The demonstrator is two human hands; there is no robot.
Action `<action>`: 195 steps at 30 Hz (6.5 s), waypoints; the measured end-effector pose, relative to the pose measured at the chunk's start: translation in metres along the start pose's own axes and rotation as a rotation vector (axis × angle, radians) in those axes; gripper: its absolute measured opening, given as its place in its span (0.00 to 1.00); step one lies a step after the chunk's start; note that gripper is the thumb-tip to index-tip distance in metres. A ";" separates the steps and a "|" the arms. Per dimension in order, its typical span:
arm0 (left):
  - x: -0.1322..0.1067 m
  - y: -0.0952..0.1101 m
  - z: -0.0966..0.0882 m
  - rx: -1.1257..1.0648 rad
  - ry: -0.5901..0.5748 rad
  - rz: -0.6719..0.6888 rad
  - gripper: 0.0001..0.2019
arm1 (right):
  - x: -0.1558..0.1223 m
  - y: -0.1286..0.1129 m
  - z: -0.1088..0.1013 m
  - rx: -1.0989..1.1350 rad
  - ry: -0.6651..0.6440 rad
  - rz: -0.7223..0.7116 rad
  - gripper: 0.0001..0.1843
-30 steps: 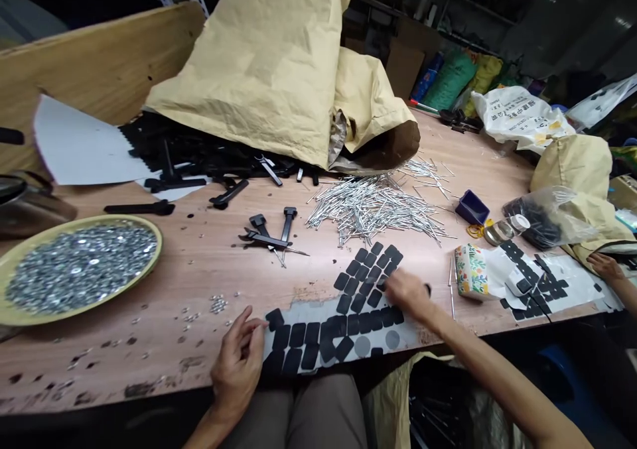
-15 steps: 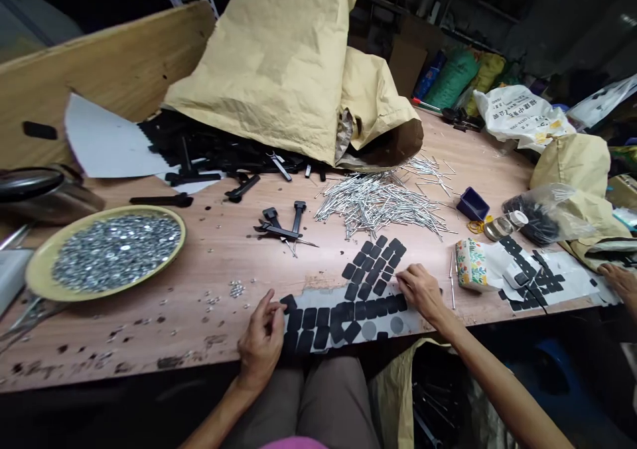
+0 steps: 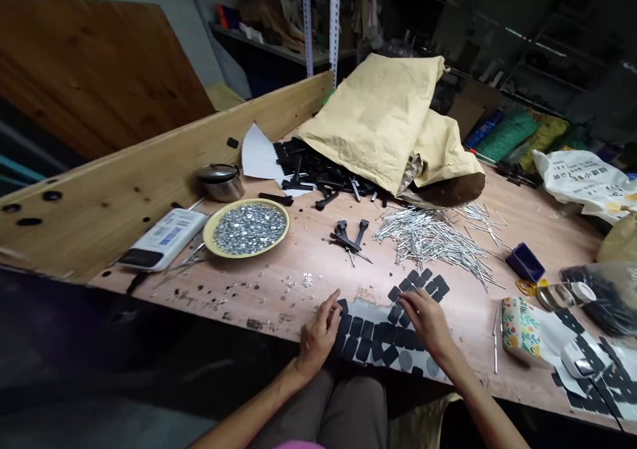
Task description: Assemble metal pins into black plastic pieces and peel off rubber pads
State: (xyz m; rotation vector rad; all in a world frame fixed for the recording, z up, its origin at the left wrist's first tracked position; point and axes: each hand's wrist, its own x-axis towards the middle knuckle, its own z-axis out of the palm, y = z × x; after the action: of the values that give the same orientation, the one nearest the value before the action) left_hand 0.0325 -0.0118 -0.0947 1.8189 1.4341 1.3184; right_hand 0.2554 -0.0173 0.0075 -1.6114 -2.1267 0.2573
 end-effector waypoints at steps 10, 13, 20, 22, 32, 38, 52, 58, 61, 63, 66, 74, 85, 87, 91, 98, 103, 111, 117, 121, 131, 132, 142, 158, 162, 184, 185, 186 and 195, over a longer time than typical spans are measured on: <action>0.012 0.014 -0.015 -0.602 -0.170 -0.644 0.19 | 0.108 0.019 0.096 -0.311 0.009 0.010 0.14; 0.022 0.020 -0.019 -0.974 -0.292 -1.004 0.23 | 0.091 0.023 0.079 -0.317 0.102 -0.187 0.14; 0.040 0.026 -0.031 -1.338 -0.597 -1.149 0.23 | 0.055 -0.010 0.050 -0.291 0.039 -0.943 0.16; 0.040 0.024 -0.038 -1.293 -0.657 -1.085 0.22 | 0.055 -0.020 0.051 -0.268 -0.002 -1.023 0.17; 0.033 0.017 -0.076 -1.032 -0.362 -1.224 0.14 | 0.090 -0.038 0.117 -0.146 -0.162 -0.376 0.17; 0.034 0.021 -0.081 -1.065 -0.228 -1.240 0.12 | 0.113 -0.061 0.137 -0.265 -0.361 -0.212 0.11; 0.047 0.028 -0.068 -0.925 -0.320 -1.105 0.28 | 0.071 -0.057 0.121 0.580 0.013 0.297 0.09; 0.042 0.034 -0.061 -0.931 -0.481 -1.052 0.33 | 0.052 -0.053 0.111 0.889 0.075 0.535 0.10; 0.040 0.036 -0.056 -0.913 -0.513 -1.061 0.32 | 0.043 -0.055 0.108 0.843 0.103 0.512 0.10; 0.039 0.036 -0.054 -0.902 -0.482 -1.072 0.30 | 0.039 -0.055 0.108 0.759 0.144 0.481 0.10; 0.040 0.032 -0.053 -0.878 -0.356 -1.092 0.30 | 0.035 -0.049 0.110 0.574 0.209 0.385 0.10; 0.036 0.025 -0.064 -0.811 -0.235 -1.125 0.27 | 0.056 -0.035 0.126 0.157 0.057 0.073 0.11; 0.037 0.018 -0.074 -0.872 -0.211 -1.099 0.30 | 0.067 -0.024 0.124 0.066 0.064 0.028 0.16; 0.036 0.018 -0.073 -0.882 -0.218 -1.104 0.30 | 0.060 -0.016 0.118 0.113 0.125 0.061 0.16; 0.036 0.019 -0.069 -0.883 -0.246 -1.122 0.30 | 0.051 -0.014 0.113 0.060 0.048 0.008 0.16; 0.035 0.021 -0.068 -0.872 -0.284 -1.108 0.29 | 0.054 -0.033 0.122 -0.252 -0.128 -0.183 0.10; 0.036 0.023 -0.067 -0.854 -0.304 -1.105 0.30 | 0.057 -0.039 0.128 -0.251 -0.167 -0.158 0.10; 0.037 0.032 -0.060 -0.879 -0.382 -1.054 0.29 | 0.055 -0.045 0.126 0.297 0.047 0.190 0.06; 0.039 0.038 -0.056 -0.901 -0.423 -1.033 0.28 | 0.047 -0.062 0.110 0.935 0.160 0.502 0.13; 0.038 0.039 -0.053 -0.913 -0.449 -1.013 0.29 | 0.044 -0.069 0.105 1.014 0.194 0.518 0.14; 0.035 0.042 -0.053 -0.896 -0.472 -0.970 0.33 | 0.030 -0.070 0.102 0.609 0.350 0.117 0.02; 0.035 0.043 -0.053 -0.888 -0.472 -0.969 0.33 | 0.028 -0.069 0.101 0.539 0.356 0.013 0.04; 0.046 0.046 -0.064 -0.894 -0.663 -0.991 0.33 | 0.028 -0.055 0.075 0.547 0.123 -0.017 0.10; 0.031 0.046 -0.059 -0.382 -0.611 -0.384 0.13 | 0.025 -0.055 0.027 0.372 -0.262 -0.215 0.14; 0.025 0.043 -0.060 -0.186 -0.548 -0.117 0.11 | 0.019 -0.056 0.031 0.278 -0.219 -0.275 0.18; 0.044 0.061 -0.057 -0.875 -0.999 -0.917 0.28 | 0.015 -0.058 0.019 0.580 -0.100 -0.151 0.16; 0.042 0.062 -0.056 -0.852 -0.951 -0.901 0.27 | 0.014 -0.058 0.019 0.556 -0.089 -0.159 0.16; 0.040 0.064 -0.055 -0.801 -0.872 -0.852 0.26 | 0.013 -0.057 0.021 0.525 -0.071 -0.165 0.15; 0.032 0.073 -0.047 -0.531 -0.475 -0.523 0.17 | 0.007 -0.058 0.033 0.380 0.082 -0.132 0.13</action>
State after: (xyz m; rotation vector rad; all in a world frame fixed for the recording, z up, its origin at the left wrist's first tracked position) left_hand 0.0251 -0.0159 -0.0026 1.1861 1.0611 0.8184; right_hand 0.1892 -0.0240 0.0039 -1.2380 -1.9686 0.5087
